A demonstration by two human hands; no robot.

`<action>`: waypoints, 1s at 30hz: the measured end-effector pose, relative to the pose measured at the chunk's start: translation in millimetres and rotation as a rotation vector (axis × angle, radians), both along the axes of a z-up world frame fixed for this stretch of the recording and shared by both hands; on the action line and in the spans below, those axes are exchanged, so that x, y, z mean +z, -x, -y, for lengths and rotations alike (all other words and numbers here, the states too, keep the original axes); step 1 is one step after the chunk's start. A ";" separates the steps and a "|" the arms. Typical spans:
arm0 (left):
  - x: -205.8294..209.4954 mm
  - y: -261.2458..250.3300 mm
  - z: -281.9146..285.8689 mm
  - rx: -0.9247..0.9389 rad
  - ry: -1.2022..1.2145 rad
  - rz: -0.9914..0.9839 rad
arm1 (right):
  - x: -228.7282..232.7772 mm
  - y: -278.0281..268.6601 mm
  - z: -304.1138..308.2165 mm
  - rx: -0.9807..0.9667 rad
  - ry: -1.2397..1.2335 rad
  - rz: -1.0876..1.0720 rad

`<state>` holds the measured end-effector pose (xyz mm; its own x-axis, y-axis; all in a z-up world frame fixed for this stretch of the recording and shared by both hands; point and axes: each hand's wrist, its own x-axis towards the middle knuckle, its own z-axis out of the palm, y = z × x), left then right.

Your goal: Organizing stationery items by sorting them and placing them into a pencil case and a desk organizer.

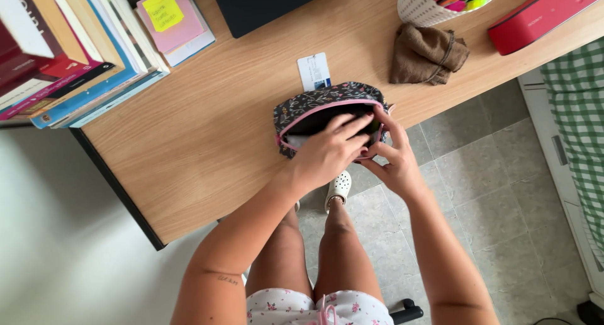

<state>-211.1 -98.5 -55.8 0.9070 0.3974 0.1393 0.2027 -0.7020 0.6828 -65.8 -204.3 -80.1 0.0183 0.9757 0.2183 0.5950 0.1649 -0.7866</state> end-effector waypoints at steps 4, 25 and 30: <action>9.9 9.9 -44.5 0.207 -0.043 0.139 | 0.8 0.5 -0.7 -0.051 -0.074 0.315; -71.3 45.3 -126.7 0.120 -0.361 -0.376 | -4.0 22.6 -7.1 0.016 -0.123 0.555; -63.0 71.9 -111.5 0.203 -0.233 -0.405 | -19.5 24.5 -6.0 -0.059 -0.258 0.561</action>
